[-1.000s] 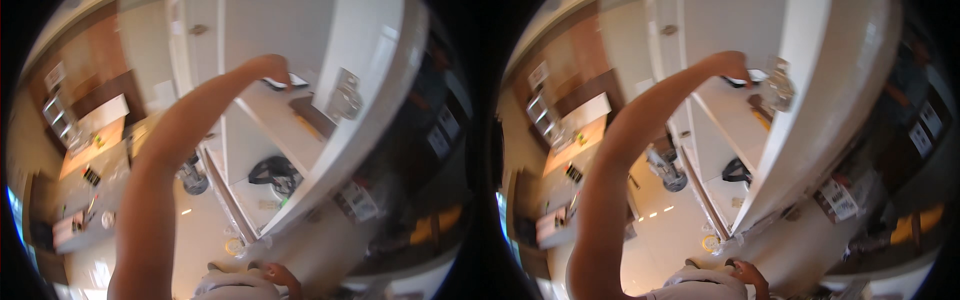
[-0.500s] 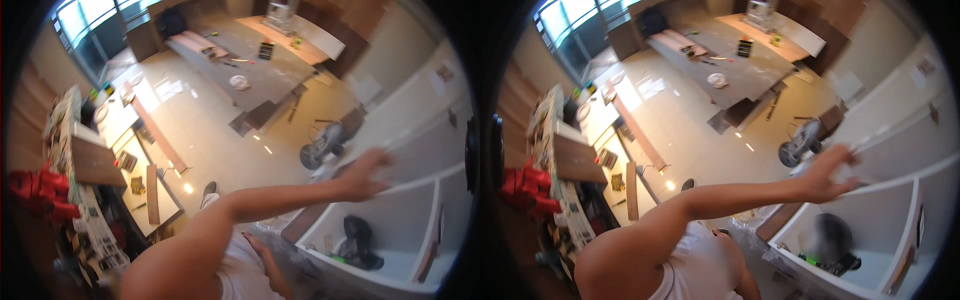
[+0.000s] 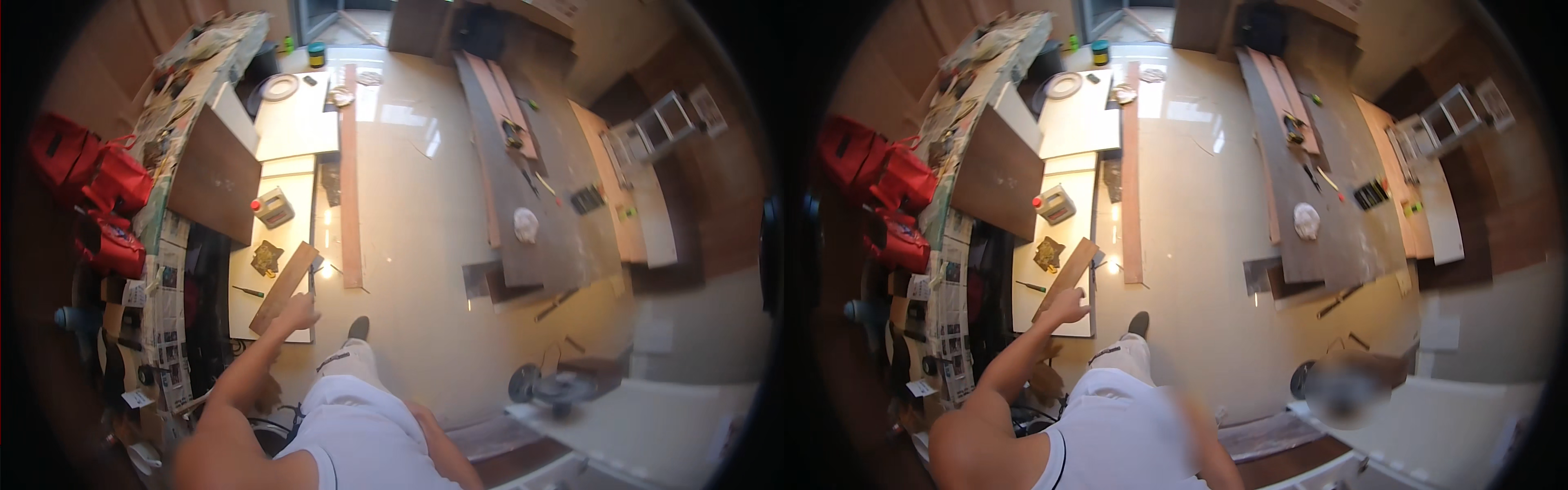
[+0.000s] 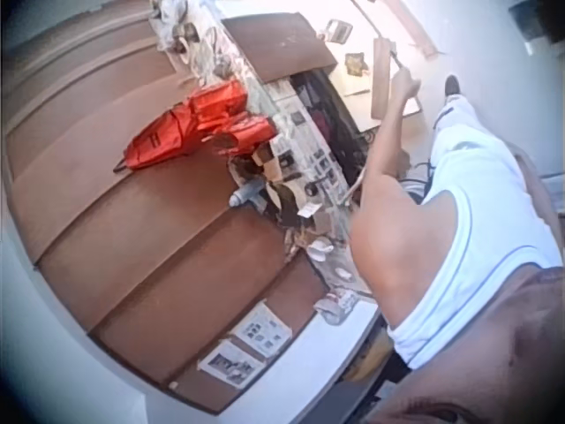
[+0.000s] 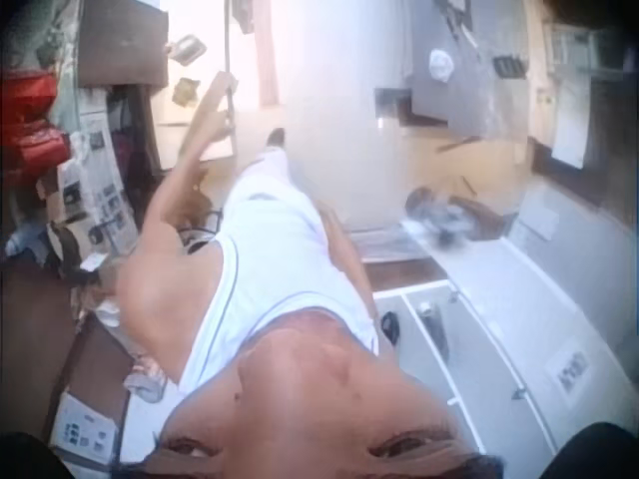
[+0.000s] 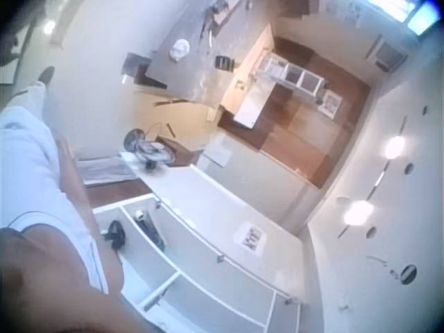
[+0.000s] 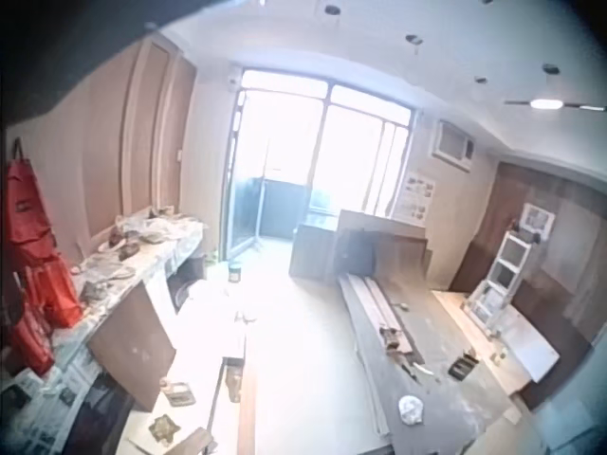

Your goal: The person assembles a piece of furniture by positioning a white panel onto a wooden frame. They use a power drill to secure the panel with screws and a tape measure to verify dimensions. The process involves repeated measuring and drilling to ensure proper alignment.

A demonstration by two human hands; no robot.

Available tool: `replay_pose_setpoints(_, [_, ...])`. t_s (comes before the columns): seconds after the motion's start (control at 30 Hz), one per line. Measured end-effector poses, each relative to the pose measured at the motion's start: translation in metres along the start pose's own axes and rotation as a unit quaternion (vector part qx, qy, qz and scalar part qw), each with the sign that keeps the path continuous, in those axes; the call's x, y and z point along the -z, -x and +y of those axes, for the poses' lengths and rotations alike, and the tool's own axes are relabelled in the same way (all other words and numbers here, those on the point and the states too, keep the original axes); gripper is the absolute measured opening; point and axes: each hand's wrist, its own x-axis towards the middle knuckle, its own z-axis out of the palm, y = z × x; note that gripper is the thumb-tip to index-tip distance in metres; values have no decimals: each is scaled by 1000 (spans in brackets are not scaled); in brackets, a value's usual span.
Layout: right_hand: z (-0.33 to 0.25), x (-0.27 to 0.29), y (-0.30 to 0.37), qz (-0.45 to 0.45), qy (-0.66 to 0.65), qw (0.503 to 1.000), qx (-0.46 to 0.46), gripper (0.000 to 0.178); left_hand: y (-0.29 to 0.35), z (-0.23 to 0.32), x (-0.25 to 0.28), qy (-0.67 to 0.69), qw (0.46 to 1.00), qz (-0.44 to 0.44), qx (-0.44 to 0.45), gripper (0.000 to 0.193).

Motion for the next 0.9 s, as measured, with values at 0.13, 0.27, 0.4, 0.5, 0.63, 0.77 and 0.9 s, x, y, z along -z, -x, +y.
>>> replay_pose_setpoints(0.13, [-51, 74, -10, -37, 106, 994, 13, 89, -56, 50, 15, 187, 981, 37, -18, 47])
replay_pose_setpoints(0.27, [-100, 146, -40, -87, 209, 973, 47, 92, -78, 63, 7, 224, 974, 17, -19, 48])
replay_pose_setpoints(0.4, [-156, 219, -63, -66, 266, 962, 12, 94, -100, 64, -8, 152, 987, -52, -29, 51])
replay_pose_setpoints(0.5, [-216, 287, -83, -35, 316, 948, -25, 93, -132, 56, -6, 105, 990, -89, -18, 53])
replay_pose_setpoints(0.63, [-257, 389, -107, 54, 388, 917, 73, 83, -201, 71, 33, 148, 983, -81, 68, 56])
replay_pose_setpoints(0.77, [-306, 525, -106, 130, 294, 941, 109, 76, -268, 84, 71, 271, 937, 30, 216, 53])
replay_pose_setpoints(0.9, [-310, 700, -142, 217, 246, 930, 167, 72, -324, 105, 108, 342, 904, 82, 241, 46])
